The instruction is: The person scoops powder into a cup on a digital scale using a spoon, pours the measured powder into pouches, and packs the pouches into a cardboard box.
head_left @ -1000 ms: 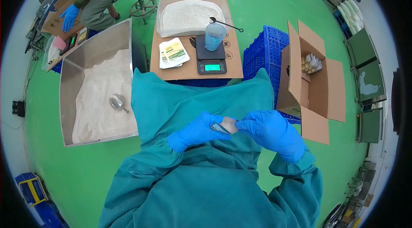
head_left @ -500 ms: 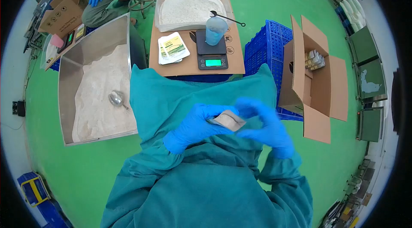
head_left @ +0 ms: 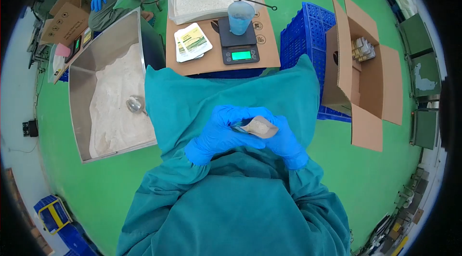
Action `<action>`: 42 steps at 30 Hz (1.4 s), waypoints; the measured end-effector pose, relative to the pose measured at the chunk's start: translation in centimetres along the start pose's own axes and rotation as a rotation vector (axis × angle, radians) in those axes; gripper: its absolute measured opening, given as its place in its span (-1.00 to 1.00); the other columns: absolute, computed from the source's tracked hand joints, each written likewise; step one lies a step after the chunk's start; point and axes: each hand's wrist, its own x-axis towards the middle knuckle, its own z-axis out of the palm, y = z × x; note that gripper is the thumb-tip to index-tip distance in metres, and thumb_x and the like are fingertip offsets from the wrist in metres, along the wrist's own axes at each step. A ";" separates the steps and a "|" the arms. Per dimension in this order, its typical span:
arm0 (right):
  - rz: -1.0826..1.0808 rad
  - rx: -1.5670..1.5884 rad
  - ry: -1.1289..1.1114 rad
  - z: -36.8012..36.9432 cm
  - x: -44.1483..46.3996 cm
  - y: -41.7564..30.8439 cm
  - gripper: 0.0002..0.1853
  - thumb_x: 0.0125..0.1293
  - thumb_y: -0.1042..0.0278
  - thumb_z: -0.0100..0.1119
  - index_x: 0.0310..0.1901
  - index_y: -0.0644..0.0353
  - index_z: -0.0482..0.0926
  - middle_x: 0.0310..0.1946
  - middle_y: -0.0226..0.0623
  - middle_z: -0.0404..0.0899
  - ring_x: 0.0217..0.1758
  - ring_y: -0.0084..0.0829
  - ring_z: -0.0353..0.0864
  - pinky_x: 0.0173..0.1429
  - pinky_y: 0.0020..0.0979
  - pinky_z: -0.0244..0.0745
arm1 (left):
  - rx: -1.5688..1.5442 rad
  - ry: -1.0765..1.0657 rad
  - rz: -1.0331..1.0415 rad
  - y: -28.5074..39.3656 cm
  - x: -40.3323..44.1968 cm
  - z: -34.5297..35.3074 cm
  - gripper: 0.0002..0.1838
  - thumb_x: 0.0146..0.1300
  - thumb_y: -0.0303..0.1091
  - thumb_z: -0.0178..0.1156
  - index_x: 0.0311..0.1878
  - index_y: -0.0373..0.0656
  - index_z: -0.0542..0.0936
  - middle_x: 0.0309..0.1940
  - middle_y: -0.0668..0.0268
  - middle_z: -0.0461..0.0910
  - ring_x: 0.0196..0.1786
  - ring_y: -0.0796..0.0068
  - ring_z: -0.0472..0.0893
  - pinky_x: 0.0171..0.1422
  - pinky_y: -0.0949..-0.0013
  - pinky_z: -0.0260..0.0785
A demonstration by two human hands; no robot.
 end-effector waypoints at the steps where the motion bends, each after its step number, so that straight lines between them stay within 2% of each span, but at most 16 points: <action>1: 0.009 0.012 0.003 0.0 -0.2 -0.2 -0.74 0.15 0.38 0.30 -0.12 0.24 0.63 -0.33 -0.18 0.68 -0.35 -0.54 0.62 -0.26 -0.43 0.51 | 0.001 -0.007 -0.014 0.1 0.3 0.0 -0.49 -0.21 -0.41 0.51 -0.07 -0.16 0.65 -0.25 0.30 0.69 -0.21 0.45 0.66 -0.05 0.45 0.47; 4: 0.002 0.002 -0.014 -0.4 -0.7 0.1 -0.71 0.10 0.44 0.30 -0.09 0.21 0.62 -0.30 -0.18 0.68 -0.30 -0.40 0.66 -0.22 -0.40 0.52 | -0.059 0.040 0.129 -0.4 0.9 0.4 -0.43 -0.28 -0.39 0.54 -0.06 -0.20 0.64 -0.13 0.24 0.66 -0.05 0.33 0.64 0.06 0.31 0.47; 6: -0.074 -0.139 -0.015 -0.8 -1.0 1.1 -0.65 0.07 0.43 0.33 -0.05 0.22 0.59 -0.31 -0.21 0.67 -0.27 -0.32 0.67 -0.13 -0.41 0.53 | 0.027 -0.045 0.124 -2.4 0.2 0.3 -0.50 -0.15 -0.43 0.47 -0.03 -0.21 0.62 -0.07 0.22 0.64 0.00 0.34 0.62 0.08 0.32 0.46; 10: 0.009 -0.300 -0.089 -1.4 -0.7 -1.1 -0.60 0.07 0.42 0.35 0.00 0.19 0.55 -0.21 -0.17 0.64 -0.20 -0.24 0.65 -0.08 -0.40 0.53 | -0.002 -0.012 0.034 -6.6 -1.6 0.6 -0.56 -0.06 -0.51 0.39 -0.01 -0.22 0.62 -0.08 0.24 0.65 -0.04 0.34 0.63 0.06 0.35 0.46; 16: -0.275 -0.397 0.139 -6.6 -0.6 -8.4 -0.49 0.03 0.39 0.38 0.07 0.04 0.48 0.00 -0.07 0.51 -0.01 -0.20 0.58 -0.07 -0.30 0.54 | -0.019 -0.097 -0.157 -3.7 -1.1 0.2 -0.58 -0.06 -0.49 0.42 -0.05 -0.24 0.63 -0.18 0.25 0.69 -0.18 0.53 0.64 -0.03 0.44 0.48; 18: -0.355 -0.614 -0.133 -7.4 -0.5 -11.4 -0.52 0.04 0.35 0.37 0.05 0.04 0.49 -0.10 -0.12 0.57 -0.11 -0.22 0.61 -0.12 -0.30 0.54 | -0.029 -0.070 -0.106 -3.9 -0.6 1.2 -0.50 -0.12 -0.44 0.46 0.00 -0.13 0.63 -0.28 0.19 0.69 -0.31 0.49 0.66 -0.20 0.44 0.50; 21: -0.239 -0.788 -0.362 -8.0 -0.5 -12.3 -0.61 0.09 0.35 0.32 0.00 0.03 0.54 -0.22 -0.18 0.61 -0.26 -0.22 0.61 -0.24 -0.32 0.53 | -0.022 -0.119 -0.112 -3.0 0.2 2.2 -0.49 -0.14 -0.41 0.48 0.00 -0.15 0.63 -0.27 0.19 0.69 -0.27 0.46 0.67 -0.14 0.40 0.52; 24: -0.216 -0.751 -0.372 -8.7 -0.8 -11.2 -0.71 0.10 0.36 0.29 -0.09 0.04 0.60 -0.33 -0.26 0.62 -0.39 -0.27 0.60 -0.35 -0.35 0.50 | -0.038 -0.172 -0.171 -1.7 1.2 2.3 -0.46 -0.16 -0.38 0.49 0.00 -0.17 0.62 -0.22 0.18 0.68 -0.19 0.41 0.67 -0.05 0.38 0.51; 25: -0.223 -0.755 -0.374 -9.2 -1.0 -11.5 -0.71 0.10 0.36 0.29 -0.09 0.04 0.60 -0.33 -0.26 0.62 -0.39 -0.27 0.60 -0.35 -0.35 0.50 | -0.093 -0.163 -0.153 -2.1 1.3 2.4 -0.36 -0.18 -0.36 0.52 0.08 -0.20 0.57 -0.06 0.24 0.64 -0.10 0.51 0.63 0.05 0.40 0.47; 28: -0.126 -0.689 -0.087 -12.1 -1.2 -12.9 -0.76 0.08 0.46 0.31 -0.16 0.11 0.64 -0.36 -0.23 0.63 -0.39 -0.33 0.62 -0.32 -0.41 0.52 | 0.152 -0.060 0.051 -2.6 2.2 1.0 -0.12 -0.17 -0.35 0.52 0.31 -0.14 0.35 0.09 0.19 0.56 -0.04 0.44 0.62 0.08 0.35 0.46; 30: -0.143 -0.809 0.155 -16.0 -1.4 -14.5 -0.77 0.07 0.56 0.29 -0.18 0.17 0.65 -0.39 -0.22 0.63 -0.38 -0.37 0.63 -0.28 -0.44 0.53 | -0.037 0.115 -0.033 -5.2 1.9 -0.3 0.01 -0.07 -0.37 0.45 0.45 -0.08 0.09 0.14 0.12 0.50 -0.16 0.45 0.64 -0.05 0.37 0.51; 32: -0.081 -0.936 0.387 -20.2 -1.4 -15.7 -0.80 0.09 0.60 0.27 -0.20 0.24 0.65 -0.41 -0.22 0.64 -0.36 -0.42 0.63 -0.24 -0.46 0.52 | -0.345 0.287 -0.436 -4.8 1.7 -2.1 -0.15 0.08 -0.39 0.36 0.41 -0.13 0.14 0.06 0.10 0.55 -0.12 0.45 0.61 -0.19 0.47 0.49; 34: 0.015 -0.918 0.594 -24.8 -0.3 -15.0 -0.83 0.11 0.56 0.26 -0.21 0.29 0.65 -0.41 -0.22 0.65 -0.35 -0.47 0.63 -0.22 -0.48 0.51 | -0.138 0.446 -0.638 -6.4 2.3 -3.1 -0.60 0.18 -0.44 0.24 0.09 -0.19 0.42 -0.36 0.23 0.60 -0.38 0.61 0.49 -0.45 0.56 0.30; 35: 0.080 -0.866 0.674 -27.3 0.6 -13.7 -0.83 0.13 0.53 0.26 -0.21 0.32 0.64 -0.41 -0.20 0.65 -0.34 -0.49 0.63 -0.21 -0.47 0.51 | -0.088 0.485 -0.551 -10.1 1.6 -3.8 -0.79 0.21 -0.42 0.21 -0.15 -0.20 0.41 -0.51 0.32 0.48 -0.46 0.64 0.38 -0.49 0.51 0.19; 38: 0.084 -0.772 0.812 -35.8 3.5 -6.5 -0.80 0.16 0.44 0.26 -0.19 0.35 0.64 -0.37 -0.14 0.67 -0.33 -0.46 0.64 -0.20 -0.43 0.51 | 0.128 0.472 -0.413 -15.9 0.5 -3.9 -0.63 0.26 -0.35 0.14 -0.59 -0.23 0.25 -0.70 0.39 0.21 -0.56 0.60 0.13 -0.52 0.33 0.02; 42: 0.109 -0.799 0.877 -42.3 7.2 2.1 -0.78 0.16 0.39 0.25 -0.20 0.33 0.64 -0.38 -0.09 0.66 -0.33 -0.40 0.66 -0.20 -0.40 0.52 | 0.272 0.345 -0.401 -15.2 1.1 -2.7 -0.59 0.27 -0.31 0.12 -0.62 -0.28 0.24 -0.72 0.30 0.20 -0.57 0.57 0.13 -0.50 0.26 0.03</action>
